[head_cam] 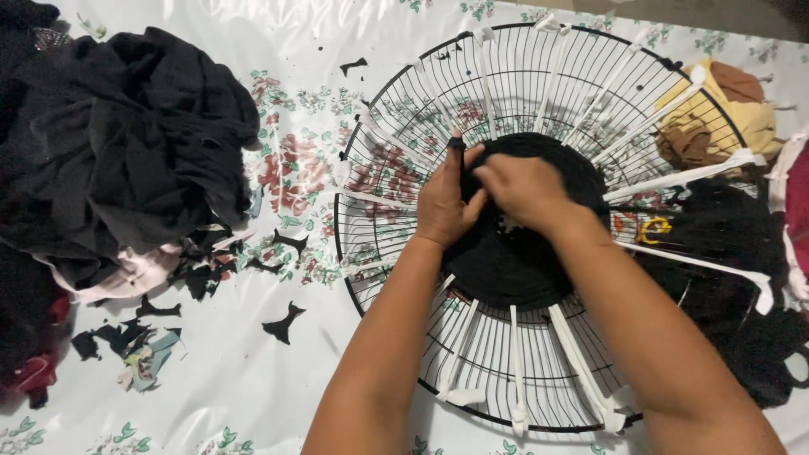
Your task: Weaving strips of black fabric through a fan guard to create a circular rug.
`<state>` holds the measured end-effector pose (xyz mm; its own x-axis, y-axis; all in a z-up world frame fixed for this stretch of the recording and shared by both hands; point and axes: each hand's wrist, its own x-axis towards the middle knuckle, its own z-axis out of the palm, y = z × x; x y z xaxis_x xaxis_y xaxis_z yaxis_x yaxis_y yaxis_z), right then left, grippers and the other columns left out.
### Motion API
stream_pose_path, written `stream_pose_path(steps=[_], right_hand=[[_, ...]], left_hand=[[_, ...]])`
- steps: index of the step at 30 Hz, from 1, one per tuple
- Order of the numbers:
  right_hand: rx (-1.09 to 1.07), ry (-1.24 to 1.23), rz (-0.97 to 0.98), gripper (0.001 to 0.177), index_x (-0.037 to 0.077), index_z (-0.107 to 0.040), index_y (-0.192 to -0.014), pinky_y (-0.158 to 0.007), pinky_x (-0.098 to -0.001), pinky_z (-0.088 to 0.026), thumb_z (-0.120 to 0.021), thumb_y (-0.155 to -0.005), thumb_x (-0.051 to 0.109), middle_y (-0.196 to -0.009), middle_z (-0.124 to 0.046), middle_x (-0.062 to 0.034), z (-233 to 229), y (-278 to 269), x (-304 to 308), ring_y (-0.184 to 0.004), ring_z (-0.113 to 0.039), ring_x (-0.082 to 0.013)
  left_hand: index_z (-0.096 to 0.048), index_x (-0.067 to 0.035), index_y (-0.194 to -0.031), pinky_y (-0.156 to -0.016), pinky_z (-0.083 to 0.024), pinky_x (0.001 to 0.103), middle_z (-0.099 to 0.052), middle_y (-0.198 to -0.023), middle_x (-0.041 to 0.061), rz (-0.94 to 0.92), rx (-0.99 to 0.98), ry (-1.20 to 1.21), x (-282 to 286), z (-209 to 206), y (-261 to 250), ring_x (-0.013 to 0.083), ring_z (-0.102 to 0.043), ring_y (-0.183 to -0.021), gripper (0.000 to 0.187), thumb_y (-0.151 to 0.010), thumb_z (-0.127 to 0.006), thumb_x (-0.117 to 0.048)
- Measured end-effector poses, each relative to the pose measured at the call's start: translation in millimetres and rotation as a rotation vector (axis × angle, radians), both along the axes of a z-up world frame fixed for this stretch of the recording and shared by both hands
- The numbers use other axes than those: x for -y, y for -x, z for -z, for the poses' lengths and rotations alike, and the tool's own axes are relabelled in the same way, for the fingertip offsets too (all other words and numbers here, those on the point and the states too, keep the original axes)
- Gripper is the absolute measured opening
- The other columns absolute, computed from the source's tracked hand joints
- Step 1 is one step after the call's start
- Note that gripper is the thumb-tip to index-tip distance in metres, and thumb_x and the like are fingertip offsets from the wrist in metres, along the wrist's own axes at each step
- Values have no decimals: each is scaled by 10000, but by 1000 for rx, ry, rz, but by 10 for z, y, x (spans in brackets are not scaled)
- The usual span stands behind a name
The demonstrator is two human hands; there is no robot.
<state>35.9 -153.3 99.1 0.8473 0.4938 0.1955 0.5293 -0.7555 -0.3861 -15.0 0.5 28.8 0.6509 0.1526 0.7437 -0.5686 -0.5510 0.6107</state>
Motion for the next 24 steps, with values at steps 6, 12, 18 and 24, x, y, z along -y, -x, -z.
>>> stream_pose_path(steps=[6,12,18,24], right_hand=[[-124,-94,-150,306,91,-732,-1038,-725,-437,-542,-646,-970,376,-878,-742,-127,44,-188,3,-796,-695,-305],[-747,-525,275,304,142,-662,-803,-531,-306,-374,-740,-987,370,-676,-549,2,-229,-628,1132,-583,-452,-125],[-836,-1514,-20,390,154,-581,-801,-611,-285,-432,-700,-1114,354,-868,-626,-36,-65,-733,1623,-661,-533,-105],[-269,-748,158,259,52,-722,-1042,-747,-412,-517,-655,-1026,301,-1096,-680,-143,243,-491,425,-968,-683,-257]], left_hand=[[-261,-236,-1641,-643,-573,422,-756,-892,83,-91,-280,68,37,533,-217,322,-733,-716,915,-859,-713,-87],[-189,-231,-1638,-590,-545,424,-790,-922,68,-167,-295,315,9,465,-248,309,-690,-608,905,-865,-624,-58],[-224,-207,-1651,-599,-547,424,-770,-856,55,-175,-332,195,38,525,-265,298,-694,-636,900,-881,-678,-95],[-376,-88,-1481,-776,-568,387,-621,-1221,220,-247,197,-93,-24,-573,156,372,-651,-935,894,-718,-803,-272]])
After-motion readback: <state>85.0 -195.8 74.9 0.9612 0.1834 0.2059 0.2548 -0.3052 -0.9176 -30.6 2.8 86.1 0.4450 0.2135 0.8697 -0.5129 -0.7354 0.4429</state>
